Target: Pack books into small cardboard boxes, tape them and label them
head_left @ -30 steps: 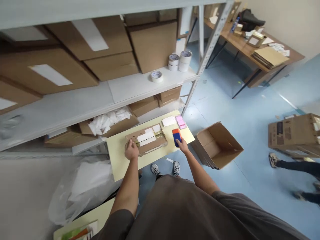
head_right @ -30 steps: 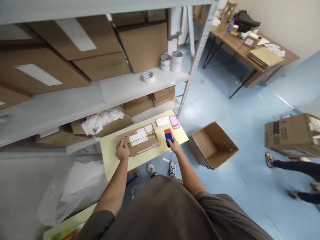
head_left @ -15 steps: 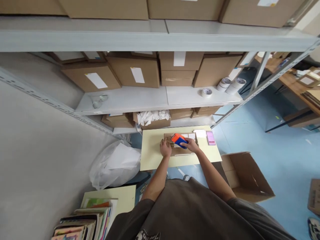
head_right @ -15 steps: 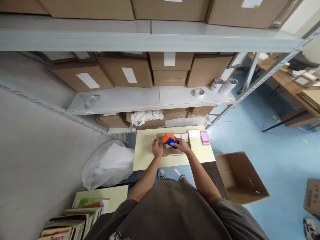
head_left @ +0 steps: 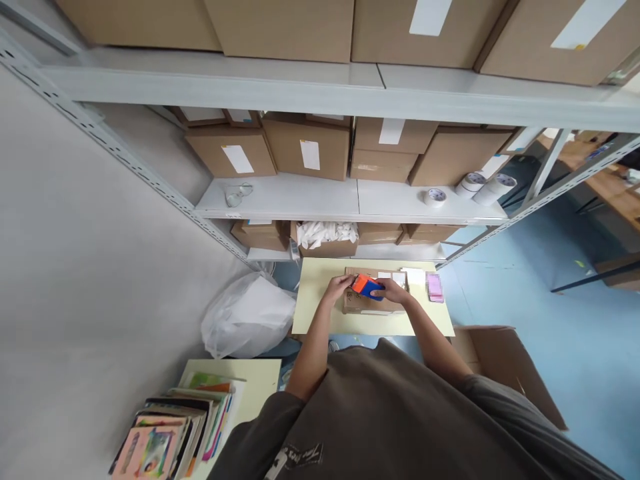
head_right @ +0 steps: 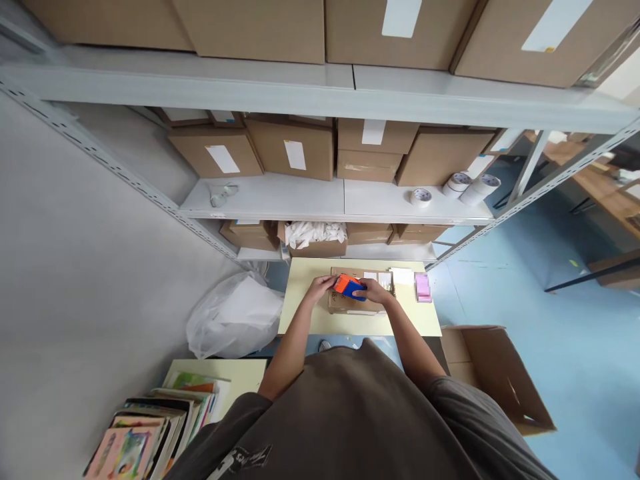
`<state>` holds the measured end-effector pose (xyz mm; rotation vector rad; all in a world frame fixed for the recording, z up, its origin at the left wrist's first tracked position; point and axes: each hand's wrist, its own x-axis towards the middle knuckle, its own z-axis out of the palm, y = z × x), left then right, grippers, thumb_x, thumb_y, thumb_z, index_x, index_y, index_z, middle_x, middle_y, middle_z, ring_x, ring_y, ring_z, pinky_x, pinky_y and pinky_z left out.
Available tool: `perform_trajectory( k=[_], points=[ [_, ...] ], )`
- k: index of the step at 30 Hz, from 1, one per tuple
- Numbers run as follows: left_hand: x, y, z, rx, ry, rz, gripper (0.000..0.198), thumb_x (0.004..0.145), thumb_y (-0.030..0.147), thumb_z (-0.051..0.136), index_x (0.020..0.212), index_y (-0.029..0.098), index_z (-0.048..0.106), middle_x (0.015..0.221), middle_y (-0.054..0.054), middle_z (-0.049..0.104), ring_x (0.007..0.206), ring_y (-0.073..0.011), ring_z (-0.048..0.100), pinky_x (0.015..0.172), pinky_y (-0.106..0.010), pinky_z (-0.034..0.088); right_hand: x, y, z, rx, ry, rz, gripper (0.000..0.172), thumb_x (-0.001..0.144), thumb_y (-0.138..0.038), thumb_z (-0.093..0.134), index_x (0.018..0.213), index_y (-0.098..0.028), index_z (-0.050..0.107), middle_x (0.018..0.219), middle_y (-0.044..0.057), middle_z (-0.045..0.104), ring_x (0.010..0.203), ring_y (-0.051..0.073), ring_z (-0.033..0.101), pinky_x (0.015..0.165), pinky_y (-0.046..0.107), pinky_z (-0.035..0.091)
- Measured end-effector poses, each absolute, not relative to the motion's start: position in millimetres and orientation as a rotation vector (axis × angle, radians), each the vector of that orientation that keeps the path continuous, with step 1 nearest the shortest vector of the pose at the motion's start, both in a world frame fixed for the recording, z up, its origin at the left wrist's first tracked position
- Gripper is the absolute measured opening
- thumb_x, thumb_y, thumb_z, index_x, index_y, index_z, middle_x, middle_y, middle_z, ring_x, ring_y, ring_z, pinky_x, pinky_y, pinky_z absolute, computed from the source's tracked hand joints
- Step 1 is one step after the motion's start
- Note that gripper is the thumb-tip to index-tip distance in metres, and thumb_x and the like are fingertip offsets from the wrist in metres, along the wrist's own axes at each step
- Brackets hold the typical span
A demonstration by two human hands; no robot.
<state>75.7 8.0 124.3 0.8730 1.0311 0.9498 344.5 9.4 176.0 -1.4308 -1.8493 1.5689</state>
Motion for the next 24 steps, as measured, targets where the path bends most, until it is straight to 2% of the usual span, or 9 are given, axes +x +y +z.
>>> perform_trajectory(
  k=[5, 10, 13, 18, 24],
  points=[
    [84.1, -0.5, 130.8, 0.914, 1.186, 1.077, 0.049, 0.079, 0.057, 0.085, 0.098, 0.013, 0.087, 0.104, -0.015, 0.084, 0.098, -0.0280, 0.077, 0.094, -0.041, 0.060, 344.8, 8.2, 180.0, -1.446, -1.921, 1.459, 0.052, 0.073, -0.067, 0.081, 0.095, -0.021, 0.071, 0.088, 0.003, 0.072, 0.083, 0.023, 0.065, 0.075, 0.032, 0.051],
    [94.4, -2.8, 136.0, 0.848, 1.296, 1.052, 0.049, 0.079, 0.057, 0.082, 0.097, 0.012, 0.086, 0.098, -0.015, 0.082, 0.088, -0.0247, 0.076, 0.082, -0.036, 0.060, 344.7, 3.2, 183.0, -1.564, -1.959, 1.277, 0.056, 0.079, -0.078, 0.071, 0.084, -0.022, 0.067, 0.077, 0.001, 0.068, 0.075, 0.021, 0.062, 0.069, 0.029, 0.045],
    [102.0, -3.5, 136.0, 0.876, 1.342, 1.066, 0.047, 0.077, 0.056, 0.083, 0.090, 0.011, 0.086, 0.086, -0.011, 0.080, 0.080, -0.0224, 0.072, 0.074, -0.032, 0.057, 345.2, 3.1, 183.8, -1.591, -1.952, 1.236, 0.060, 0.078, -0.083, 0.070, 0.080, -0.023, 0.065, 0.073, 0.002, 0.067, 0.074, 0.021, 0.062, 0.067, 0.029, 0.044],
    [104.2, -6.9, 133.7, 1.000, 1.610, 1.151, 0.043, 0.085, 0.057, 0.073, 0.081, 0.016, 0.084, 0.071, -0.005, 0.074, 0.077, -0.0223, 0.071, 0.071, -0.028, 0.053, 347.3, 13.0, 191.5, -1.652, -2.010, 1.155, 0.062, 0.073, -0.084, 0.075, 0.073, -0.024, 0.063, 0.069, 0.002, 0.067, 0.069, 0.022, 0.062, 0.063, 0.029, 0.041],
    [56.8, -6.5, 123.2, 0.977, 1.926, 1.148, 0.039, 0.091, 0.050, 0.063, 0.078, 0.018, 0.081, 0.071, -0.006, 0.075, 0.075, -0.0220, 0.070, 0.073, -0.029, 0.054, 397.6, 21.7, 198.5, -1.708, -2.093, 1.133, 0.065, 0.064, -0.087, 0.079, 0.066, -0.024, 0.062, 0.068, 0.003, 0.067, 0.068, 0.023, 0.063, 0.064, 0.031, 0.043]
  ],
)
